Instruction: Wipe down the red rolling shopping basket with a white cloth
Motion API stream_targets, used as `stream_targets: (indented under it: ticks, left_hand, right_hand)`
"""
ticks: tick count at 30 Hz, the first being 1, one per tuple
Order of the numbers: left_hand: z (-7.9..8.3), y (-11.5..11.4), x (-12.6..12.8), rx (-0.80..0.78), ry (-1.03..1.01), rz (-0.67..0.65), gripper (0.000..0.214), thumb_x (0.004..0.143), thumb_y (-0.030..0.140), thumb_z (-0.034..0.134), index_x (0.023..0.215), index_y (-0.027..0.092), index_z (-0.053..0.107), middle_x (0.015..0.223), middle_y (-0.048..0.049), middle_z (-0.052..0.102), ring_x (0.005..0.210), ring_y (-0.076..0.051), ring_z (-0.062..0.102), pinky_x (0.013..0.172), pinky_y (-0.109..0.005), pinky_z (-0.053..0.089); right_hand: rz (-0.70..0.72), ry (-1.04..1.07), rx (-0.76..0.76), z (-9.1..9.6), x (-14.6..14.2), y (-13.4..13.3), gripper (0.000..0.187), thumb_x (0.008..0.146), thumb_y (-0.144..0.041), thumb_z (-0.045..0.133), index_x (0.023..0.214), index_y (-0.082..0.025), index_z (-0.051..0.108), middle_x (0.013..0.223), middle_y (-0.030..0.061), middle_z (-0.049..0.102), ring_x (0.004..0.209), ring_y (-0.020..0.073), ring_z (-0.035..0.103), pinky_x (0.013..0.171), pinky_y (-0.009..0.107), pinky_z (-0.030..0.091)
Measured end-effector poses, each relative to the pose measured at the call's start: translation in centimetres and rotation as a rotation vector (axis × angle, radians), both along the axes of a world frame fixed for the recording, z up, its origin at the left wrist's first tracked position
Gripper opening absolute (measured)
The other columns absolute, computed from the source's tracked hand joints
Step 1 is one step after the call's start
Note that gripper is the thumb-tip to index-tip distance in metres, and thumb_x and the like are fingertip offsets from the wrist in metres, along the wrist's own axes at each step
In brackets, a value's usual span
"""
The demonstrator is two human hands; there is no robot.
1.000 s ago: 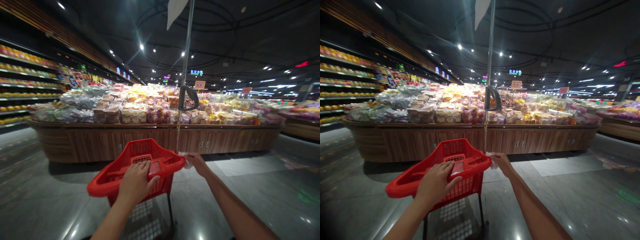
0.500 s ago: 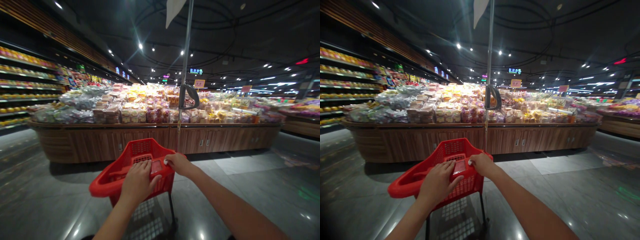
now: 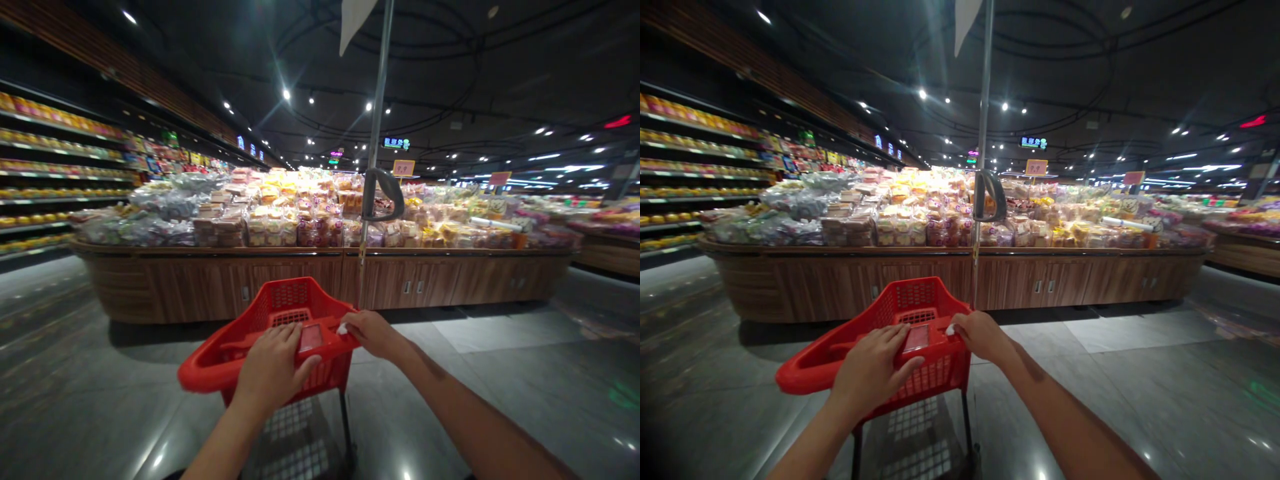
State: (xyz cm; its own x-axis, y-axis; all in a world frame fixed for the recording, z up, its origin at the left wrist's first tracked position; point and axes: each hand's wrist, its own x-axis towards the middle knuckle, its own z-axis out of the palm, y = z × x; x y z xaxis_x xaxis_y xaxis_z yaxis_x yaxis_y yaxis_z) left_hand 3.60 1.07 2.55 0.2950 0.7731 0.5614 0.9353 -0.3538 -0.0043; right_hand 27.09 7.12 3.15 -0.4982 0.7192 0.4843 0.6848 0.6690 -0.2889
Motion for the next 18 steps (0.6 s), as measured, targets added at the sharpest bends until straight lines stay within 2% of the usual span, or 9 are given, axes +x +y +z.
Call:
stream_targets:
  ticks: [4, 9, 15, 18]
  left_hand:
    - [-0.1, -0.3, -0.9, 0.001, 0.019, -0.016, 0.057, 0.079, 0.055, 0.047, 0.120, 0.016, 0.056, 0.119, -0.0110, 0.061, 0.110, -0.028, 0.054, 0.098, -0.044, 0.038]
    - [-0.1, -0.7, -2.3, 0.004, 0.055, -0.049, 0.060, 0.079, 0.059, 0.044, 0.121, 0.017, 0.055, 0.120, -0.0100, 0.061, 0.111, -0.027, 0.054, 0.097, -0.044, 0.040]
    - [0.1, -0.5, -2.4, 0.016, 0.051, -0.099, 0.065, 0.076, 0.063, 0.046, 0.120, 0.017, 0.056, 0.118, -0.0100, 0.062, 0.110, -0.028, 0.055, 0.097, -0.043, 0.042]
    - [0.1, 0.1, -2.4, 0.015, 0.006, -0.072, 0.064, 0.073, 0.066, 0.048, 0.115, 0.019, 0.060, 0.115, -0.0090, 0.064, 0.108, -0.027, 0.057, 0.095, -0.042, 0.043]
  right_hand:
    - [0.115, -0.066, 0.010, -0.2, -0.6, -0.6, 0.022, 0.090, -0.017, 0.041, 0.088, -0.019, 0.063, 0.079, 0.0029, 0.066, 0.075, 0.0144, 0.058, 0.077, 0.026, 0.036]
    - [0.175, -0.128, 0.088, 0.4, 2.3, -0.2, 0.023, 0.091, -0.020, 0.041, 0.083, -0.019, 0.062, 0.080, 0.0023, 0.063, 0.081, 0.0159, 0.055, 0.083, 0.031, 0.031]
    - [0.122, -0.156, 0.091, 1.3, 3.8, 0.4, 0.022, 0.089, -0.020, 0.045, 0.081, -0.020, 0.065, 0.078, 0.0027, 0.061, 0.075, 0.0151, 0.053, 0.078, 0.029, 0.032]
    - [0.165, -0.166, 0.045, 1.3, 3.9, -0.1, 0.022, 0.090, -0.019, 0.042, 0.089, -0.021, 0.064, 0.077, 0.0027, 0.059, 0.073, 0.0153, 0.051, 0.071, 0.026, 0.035]
